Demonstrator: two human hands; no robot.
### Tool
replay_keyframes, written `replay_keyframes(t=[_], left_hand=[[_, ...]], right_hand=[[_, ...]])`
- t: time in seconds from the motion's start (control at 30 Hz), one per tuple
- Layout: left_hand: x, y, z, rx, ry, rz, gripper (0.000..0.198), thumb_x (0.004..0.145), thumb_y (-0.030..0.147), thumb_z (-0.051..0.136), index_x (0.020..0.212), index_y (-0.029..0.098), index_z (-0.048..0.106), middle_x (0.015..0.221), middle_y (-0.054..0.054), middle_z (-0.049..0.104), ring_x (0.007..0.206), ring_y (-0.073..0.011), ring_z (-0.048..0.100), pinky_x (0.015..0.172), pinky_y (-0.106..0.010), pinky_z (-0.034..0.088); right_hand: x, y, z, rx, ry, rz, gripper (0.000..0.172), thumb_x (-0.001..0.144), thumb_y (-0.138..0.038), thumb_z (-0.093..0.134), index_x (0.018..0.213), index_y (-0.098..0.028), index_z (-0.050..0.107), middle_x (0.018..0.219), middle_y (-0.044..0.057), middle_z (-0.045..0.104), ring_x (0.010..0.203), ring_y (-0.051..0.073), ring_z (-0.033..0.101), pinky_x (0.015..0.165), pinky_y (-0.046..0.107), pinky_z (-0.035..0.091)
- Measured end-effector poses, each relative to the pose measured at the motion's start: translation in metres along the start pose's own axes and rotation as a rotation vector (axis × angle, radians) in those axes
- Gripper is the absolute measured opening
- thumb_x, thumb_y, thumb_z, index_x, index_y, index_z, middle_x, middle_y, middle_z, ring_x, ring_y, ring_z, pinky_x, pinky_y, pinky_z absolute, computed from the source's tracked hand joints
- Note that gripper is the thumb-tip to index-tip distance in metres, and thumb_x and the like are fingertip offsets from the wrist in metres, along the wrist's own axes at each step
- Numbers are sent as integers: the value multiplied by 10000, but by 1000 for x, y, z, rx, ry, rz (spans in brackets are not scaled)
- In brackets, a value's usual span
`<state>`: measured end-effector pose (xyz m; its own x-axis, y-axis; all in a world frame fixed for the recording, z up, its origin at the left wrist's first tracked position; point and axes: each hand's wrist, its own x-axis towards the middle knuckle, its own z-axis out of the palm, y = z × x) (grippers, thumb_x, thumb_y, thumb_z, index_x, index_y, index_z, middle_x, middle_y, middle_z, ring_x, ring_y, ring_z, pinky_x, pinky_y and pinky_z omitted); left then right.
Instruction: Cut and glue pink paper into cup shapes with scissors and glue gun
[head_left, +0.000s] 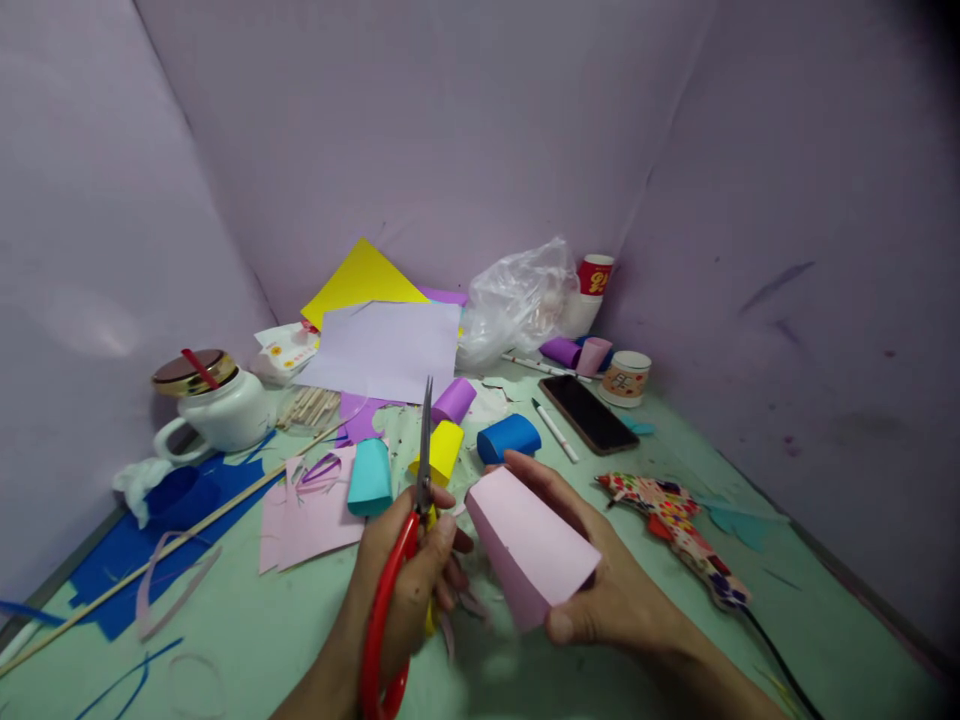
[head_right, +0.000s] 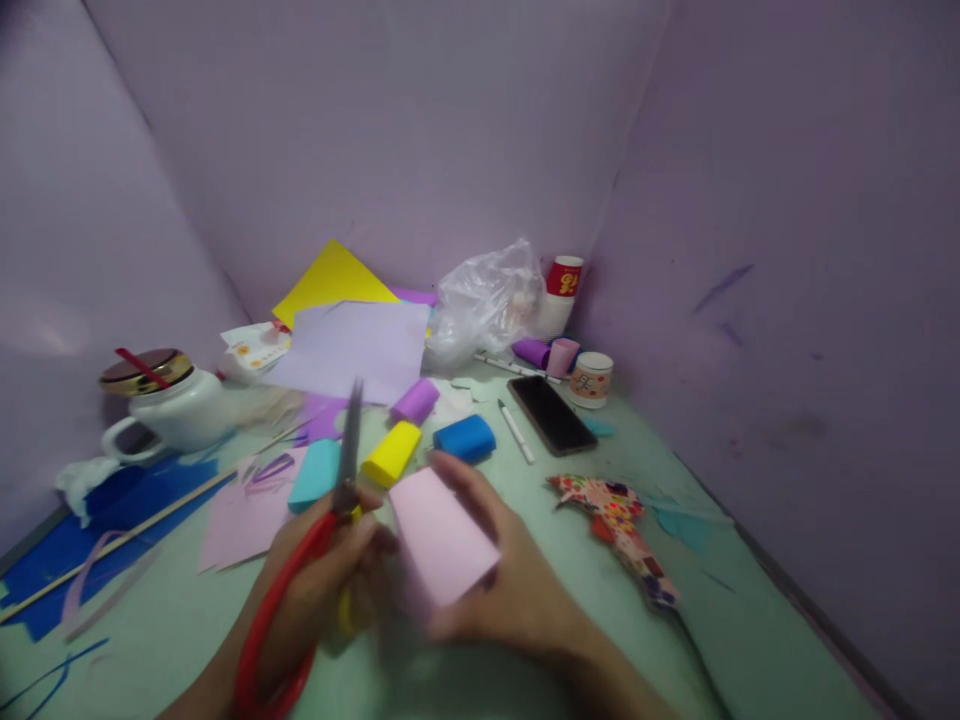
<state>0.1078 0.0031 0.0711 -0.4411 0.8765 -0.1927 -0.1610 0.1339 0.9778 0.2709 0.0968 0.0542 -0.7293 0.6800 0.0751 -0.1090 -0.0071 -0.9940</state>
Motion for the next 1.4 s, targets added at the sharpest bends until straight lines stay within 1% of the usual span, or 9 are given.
replay_keyframes(t=[0.27, 0.33, 0.43, 0.5, 0.63, 0.8, 0.9, 1.1, 1.4], left_hand=[[4, 4, -3, 120, 31, 41, 301, 753, 449, 623, 910, 204, 541, 636, 6, 624, 527, -142, 570, 460, -210, 411], [5, 2, -5, 232, 24, 88, 270, 779, 445, 591, 912, 214, 549, 636, 3, 634, 550, -164, 594, 495, -233, 423], [6, -3, -10, 489, 20, 222, 260, 802, 398, 557, 997, 230, 584, 764, -40, 698, 671, -217, 648, 624, -285, 462], [6, -4, -12, 574, -47, 221, 347, 778, 348, 571, 1108, 243, 586, 931, -75, 719, 809, -262, 669, 725, -318, 477], [2, -2, -9, 511, -154, 127, 476, 724, 278, 586, 1200, 264, 576, 1039, -92, 712, 957, -301, 653, 821, -349, 487], [-1, -11, -3, 455, -25, 222, 539, 619, 264, 618, 1158, 254, 601, 1140, -122, 682, 1131, -353, 585, 843, -363, 498], [-1, -15, -5, 462, -61, 182, 553, 594, 256, 621, 1146, 260, 605, 1193, -127, 665, 1218, -365, 526, 856, -367, 501], [-3, -9, -6, 369, -50, 186, 511, 598, 234, 608, 1108, 246, 631, 1271, -140, 625, 1238, -372, 508, 886, -392, 497], [-5, 7, -4, 433, -121, 130, 476, 658, 223, 578, 1131, 228, 629, 1246, -146, 638, 1202, -349, 547, 873, -360, 500]], right_hand=[[2, 0, -5, -4, -43, -25, 1082, 453, -503, 890, 1397, -278, 411, 1388, 127, 461, 1228, 373, 465, 1054, 525, 290], [1, 0, -5, 19, -34, -11, 1087, 444, -509, 891, 1396, -283, 418, 1395, 125, 457, 1232, 375, 462, 1057, 525, 285], [0, -2, -5, 67, -12, 11, 1080, 439, -531, 883, 1392, -294, 434, 1409, 124, 460, 1227, 381, 474, 1033, 523, 317], [0, -3, -6, 107, 5, 4, 1081, 442, -533, 879, 1396, -293, 431, 1422, 125, 464, 1228, 380, 483, 1014, 509, 348], [1, -7, -8, 171, 83, -40, 1103, 442, -558, 868, 1406, -264, 420, 1466, 129, 433, 1284, 381, 446, 1047, 487, 330], [2, -10, -10, 128, 116, -100, 1083, 461, -567, 857, 1402, -248, 428, 1480, 135, 423, 1336, 382, 394, 1105, 502, 253], [0, -11, -9, 77, 134, -113, 1064, 464, -542, 872, 1392, -254, 439, 1475, 129, 437, 1359, 367, 368, 1131, 500, 209], [-1, -10, -10, -11, 116, -119, 1023, 476, -566, 859, 1376, -282, 465, 1466, 124, 450, 1345, 387, 381, 1101, 529, 257], [-1, -10, -13, -62, 90, -113, 945, 500, -526, 862, 1353, -369, 487, 1465, 64, 460, 1349, 384, 368, 1073, 528, 289]])
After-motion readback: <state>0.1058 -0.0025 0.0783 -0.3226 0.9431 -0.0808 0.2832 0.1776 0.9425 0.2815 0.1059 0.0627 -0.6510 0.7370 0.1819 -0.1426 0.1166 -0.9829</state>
